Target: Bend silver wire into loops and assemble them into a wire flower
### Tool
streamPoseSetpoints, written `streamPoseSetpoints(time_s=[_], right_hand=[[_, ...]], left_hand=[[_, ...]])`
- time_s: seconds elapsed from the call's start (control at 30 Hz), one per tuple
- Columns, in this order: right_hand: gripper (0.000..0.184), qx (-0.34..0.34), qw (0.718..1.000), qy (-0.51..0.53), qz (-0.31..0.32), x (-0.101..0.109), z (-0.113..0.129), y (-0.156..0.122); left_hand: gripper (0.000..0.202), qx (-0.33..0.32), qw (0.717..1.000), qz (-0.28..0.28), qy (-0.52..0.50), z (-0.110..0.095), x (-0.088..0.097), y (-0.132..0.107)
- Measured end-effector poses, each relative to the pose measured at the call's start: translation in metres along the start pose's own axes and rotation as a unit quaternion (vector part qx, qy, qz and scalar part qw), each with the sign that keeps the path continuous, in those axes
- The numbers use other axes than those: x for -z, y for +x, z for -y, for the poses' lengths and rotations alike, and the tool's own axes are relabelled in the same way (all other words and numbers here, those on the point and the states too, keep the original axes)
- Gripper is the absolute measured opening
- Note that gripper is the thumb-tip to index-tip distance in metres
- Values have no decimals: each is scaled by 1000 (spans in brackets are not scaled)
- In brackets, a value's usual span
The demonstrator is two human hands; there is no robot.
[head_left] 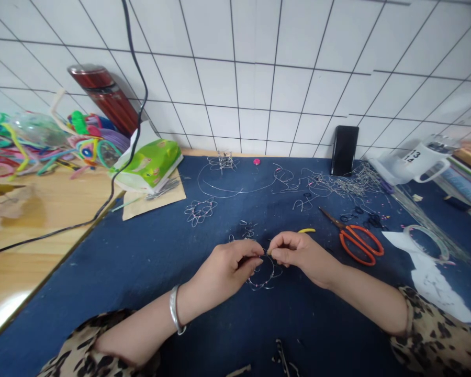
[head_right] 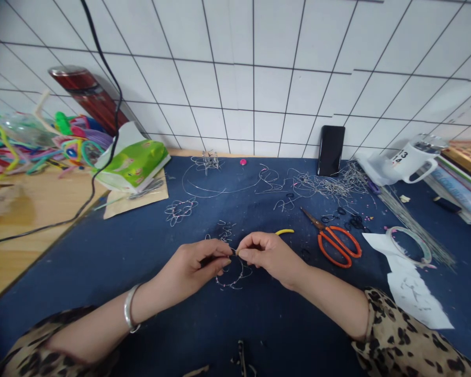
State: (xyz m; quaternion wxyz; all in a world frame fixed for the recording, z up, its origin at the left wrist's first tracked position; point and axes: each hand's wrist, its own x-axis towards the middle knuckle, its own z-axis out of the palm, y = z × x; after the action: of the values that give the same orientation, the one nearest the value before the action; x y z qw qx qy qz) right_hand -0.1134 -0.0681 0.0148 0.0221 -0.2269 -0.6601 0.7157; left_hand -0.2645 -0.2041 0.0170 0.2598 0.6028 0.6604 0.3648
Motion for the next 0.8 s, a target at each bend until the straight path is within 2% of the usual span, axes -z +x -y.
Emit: streamPoseSetpoints(time_s=[0.2,0.43,0.7,0.8], right_hand=[[16,4,1000,-12,-3,-1,0,0],[15,21,1000,-14,-8,-2,-1,2],[10,70,988,-138,-30,-1,-3,1],[10,72,987,-142,-25,-2,-2,1]], left_hand=[[11,2,1000,-13,0,0,0,0],[10,24,1000,6,-11,-1,-1,-1],[6,37,999,10,-33,2,-3,-1],[5,41,998,10,-43,2,-4,-1]])
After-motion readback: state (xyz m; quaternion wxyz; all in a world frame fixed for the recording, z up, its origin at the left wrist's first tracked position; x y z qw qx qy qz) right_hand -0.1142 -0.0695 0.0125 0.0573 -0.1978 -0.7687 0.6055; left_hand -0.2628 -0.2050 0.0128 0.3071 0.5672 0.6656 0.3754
